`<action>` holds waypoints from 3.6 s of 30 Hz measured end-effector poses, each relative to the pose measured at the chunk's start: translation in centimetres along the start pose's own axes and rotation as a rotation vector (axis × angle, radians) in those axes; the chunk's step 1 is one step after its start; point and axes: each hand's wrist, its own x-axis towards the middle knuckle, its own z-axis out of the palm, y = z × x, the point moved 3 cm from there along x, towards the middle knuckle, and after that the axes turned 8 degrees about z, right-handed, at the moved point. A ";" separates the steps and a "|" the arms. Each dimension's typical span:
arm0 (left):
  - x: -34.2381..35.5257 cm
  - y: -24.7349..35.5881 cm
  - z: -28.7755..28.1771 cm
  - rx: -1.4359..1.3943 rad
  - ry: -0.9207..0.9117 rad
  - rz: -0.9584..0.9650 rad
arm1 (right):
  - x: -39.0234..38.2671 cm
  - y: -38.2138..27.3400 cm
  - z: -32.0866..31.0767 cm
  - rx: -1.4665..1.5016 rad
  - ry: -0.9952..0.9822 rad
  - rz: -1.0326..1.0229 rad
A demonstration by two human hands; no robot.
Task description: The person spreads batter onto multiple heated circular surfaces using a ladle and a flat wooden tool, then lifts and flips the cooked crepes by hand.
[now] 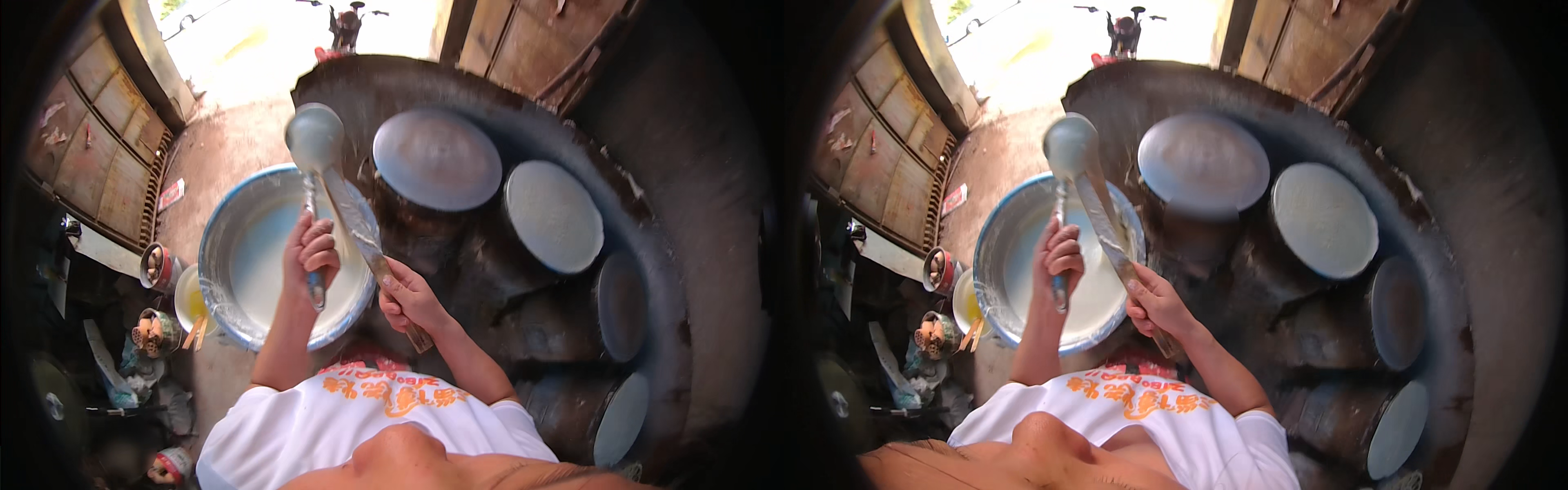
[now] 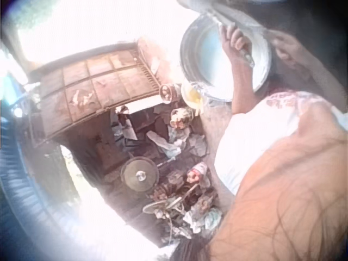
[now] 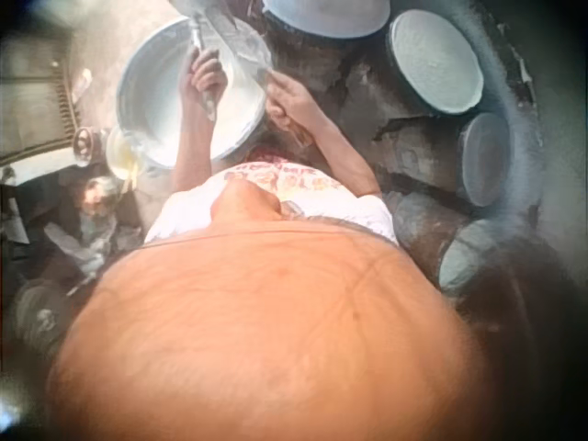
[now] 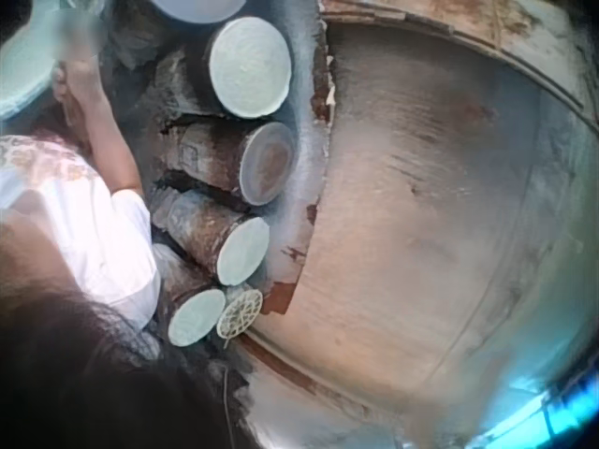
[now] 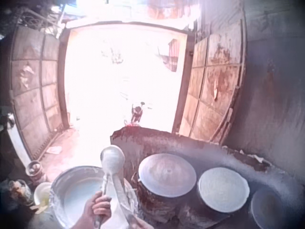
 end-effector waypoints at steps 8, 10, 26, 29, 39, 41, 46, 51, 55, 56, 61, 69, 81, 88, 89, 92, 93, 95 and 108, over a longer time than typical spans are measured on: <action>2.5 -1.0 17.6 0.222 -0.626 -0.059 | 1.1 -13.2 8.0 -0.189 -0.253 -0.405; 1.7 -0.3 18.2 0.148 -0.672 -0.107 | 2.3 -13.4 8.6 -0.192 -0.293 -0.447; 4.5 -3.8 0.1 -0.077 0.418 -0.498 | -3.7 5.6 -5.0 0.097 0.462 -0.244; 5.3 -9.0 -1.1 -0.107 0.168 -0.739 | -11.3 3.9 -4.5 0.156 0.579 -0.378; 7.0 -48.6 -7.4 -0.358 0.365 -1.286 | -29.0 9.9 -18.2 -0.628 2.000 -1.013; 7.4 -53.5 -11.0 -0.170 0.157 -1.376 | -35.6 13.8 -20.3 -0.517 2.010 -0.865; 9.1 -66.3 -18.7 -0.065 0.527 -1.523 | -49.3 12.6 -28.1 0.209 2.026 -0.673; 9.6 -70.9 -26.9 0.343 0.532 -1.522 | -48.6 11.1 -36.3 0.676 1.812 -1.021; 9.9 -72.0 -29.3 1.013 -0.045 -1.528 | -48.3 10.4 -38.0 0.719 1.875 -1.002; 10.1 -72.4 -29.2 1.158 -0.157 -1.549 | -48.5 10.3 -38.1 0.674 1.914 -0.956; 15.5 -75.6 -31.0 1.510 -0.477 -1.350 | -49.9 7.0 -38.3 -0.074 2.418 -0.655; 20.7 -78.4 -32.0 1.668 -0.690 -1.175 | -54.4 0.8 -42.2 -0.448 2.477 -0.275; 24.9 -71.6 -30.6 1.381 -0.262 -1.257 | -52.8 2.8 -40.0 -0.596 2.365 -0.129; 26.6 -68.9 -31.1 0.646 0.182 -1.347 | -53.0 -1.6 -43.6 -0.543 2.329 -0.027; 27.0 -67.7 -31.6 0.548 0.322 -1.362 | -53.8 -1.1 -41.5 -0.600 2.391 -0.137; 25.3 -67.4 -31.8 0.298 0.471 -1.381 | -54.4 2.9 -41.5 -0.636 2.462 -0.077; 24.7 -66.9 -31.6 0.194 0.496 -1.380 | -54.1 2.8 -42.3 -0.656 2.419 -0.114; 23.8 -66.6 -31.0 0.060 0.450 -1.370 | -53.7 1.0 -43.9 -0.700 2.330 -0.170; 13.8 -63.7 -22.7 -0.070 0.219 -0.965 | -57.8 -3.1 -46.0 -0.983 1.898 -0.437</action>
